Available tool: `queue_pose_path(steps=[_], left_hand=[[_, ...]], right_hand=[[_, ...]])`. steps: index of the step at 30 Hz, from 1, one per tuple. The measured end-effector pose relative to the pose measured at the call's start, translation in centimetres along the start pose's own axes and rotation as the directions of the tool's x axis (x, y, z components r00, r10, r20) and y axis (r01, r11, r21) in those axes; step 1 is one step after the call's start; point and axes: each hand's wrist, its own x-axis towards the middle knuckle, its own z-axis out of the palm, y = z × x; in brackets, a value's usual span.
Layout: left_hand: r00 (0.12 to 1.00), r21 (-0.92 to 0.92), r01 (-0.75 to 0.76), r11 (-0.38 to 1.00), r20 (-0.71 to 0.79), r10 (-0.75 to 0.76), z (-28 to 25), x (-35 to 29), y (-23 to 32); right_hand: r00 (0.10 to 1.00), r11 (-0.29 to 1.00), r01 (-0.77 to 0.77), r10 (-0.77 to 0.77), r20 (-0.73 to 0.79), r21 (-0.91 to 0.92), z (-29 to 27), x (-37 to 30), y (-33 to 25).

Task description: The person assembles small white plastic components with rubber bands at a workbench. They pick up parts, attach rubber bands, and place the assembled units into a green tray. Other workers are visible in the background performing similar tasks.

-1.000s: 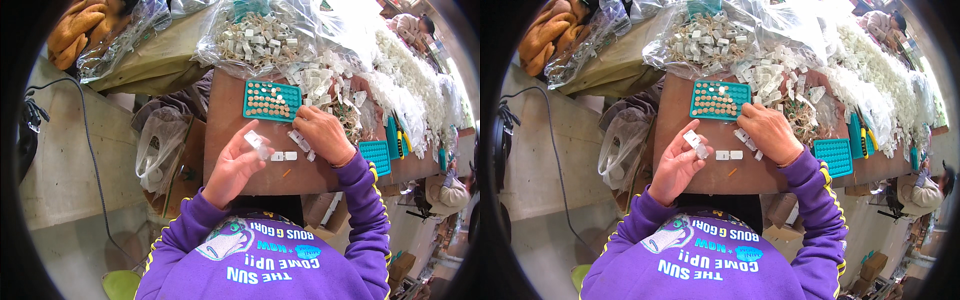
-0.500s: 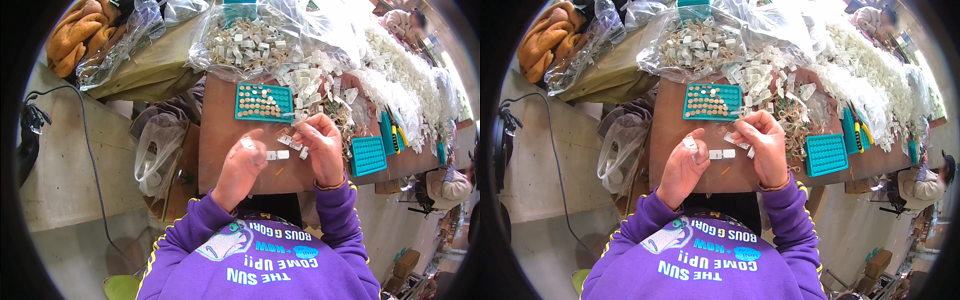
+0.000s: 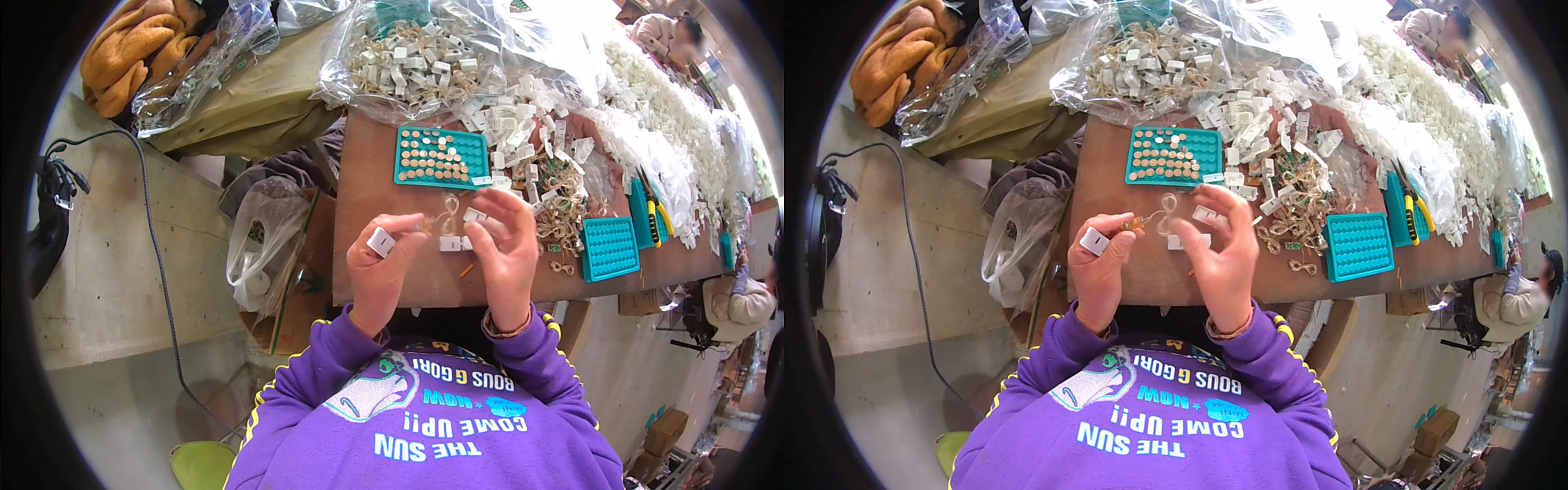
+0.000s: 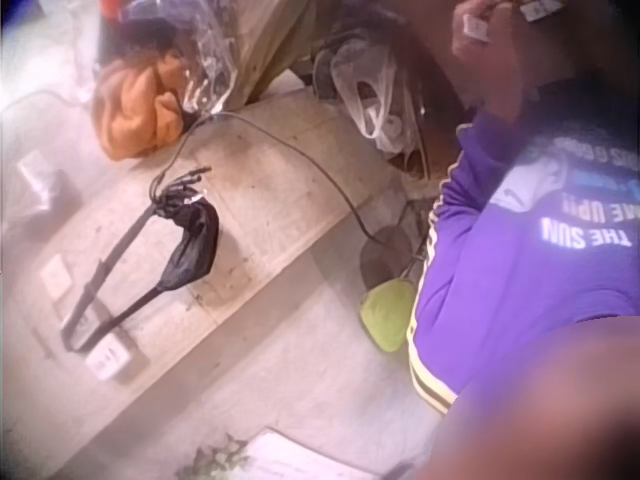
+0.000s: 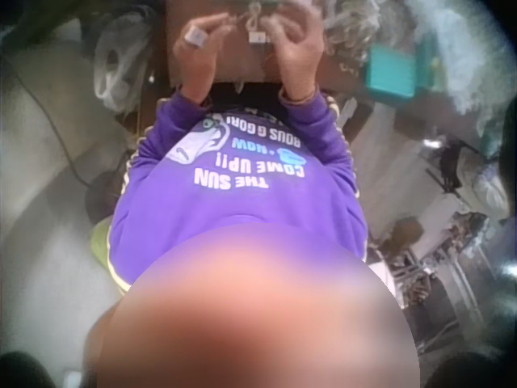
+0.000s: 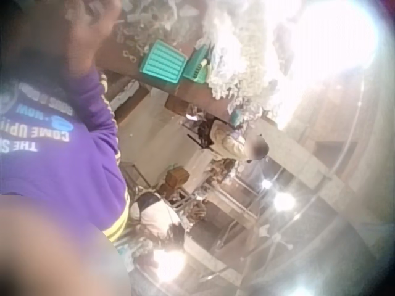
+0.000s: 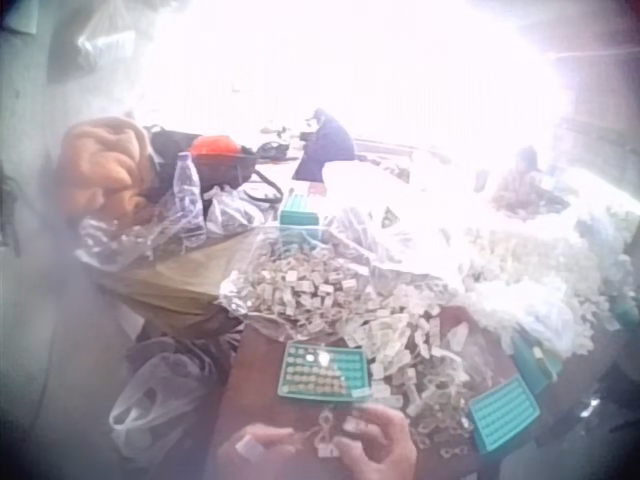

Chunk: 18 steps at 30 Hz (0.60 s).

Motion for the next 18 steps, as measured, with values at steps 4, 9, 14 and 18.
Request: queue_pose_path(steps=[4,9,14,18], left_hand=[[0.999,-0.145,0.039,0.989,0.0,-0.039,0.5,-0.2,-0.3],[0.956,-0.337,0.29,0.896,0.061,-0.286,0.8,-0.7,-0.1],[0.843,-0.716,0.518,0.468,0.333,-0.423,-0.1,0.3,0.5],[0.84,-0.62,0.536,0.573,0.329,-0.431,-0.2,0.4,0.4]], right_hand=[[0.675,0.491,0.733,-0.609,0.417,-0.47,-0.5,0.6,-0.6],[0.741,0.629,0.671,-0.553,0.38,-0.393,-0.1,0.6,0.4],[0.958,0.997,-0.076,0.072,0.278,0.003,-0.7,0.7,0.9],[0.827,0.816,-0.514,0.39,0.405,0.264,-1.7,1.0,0.9]])
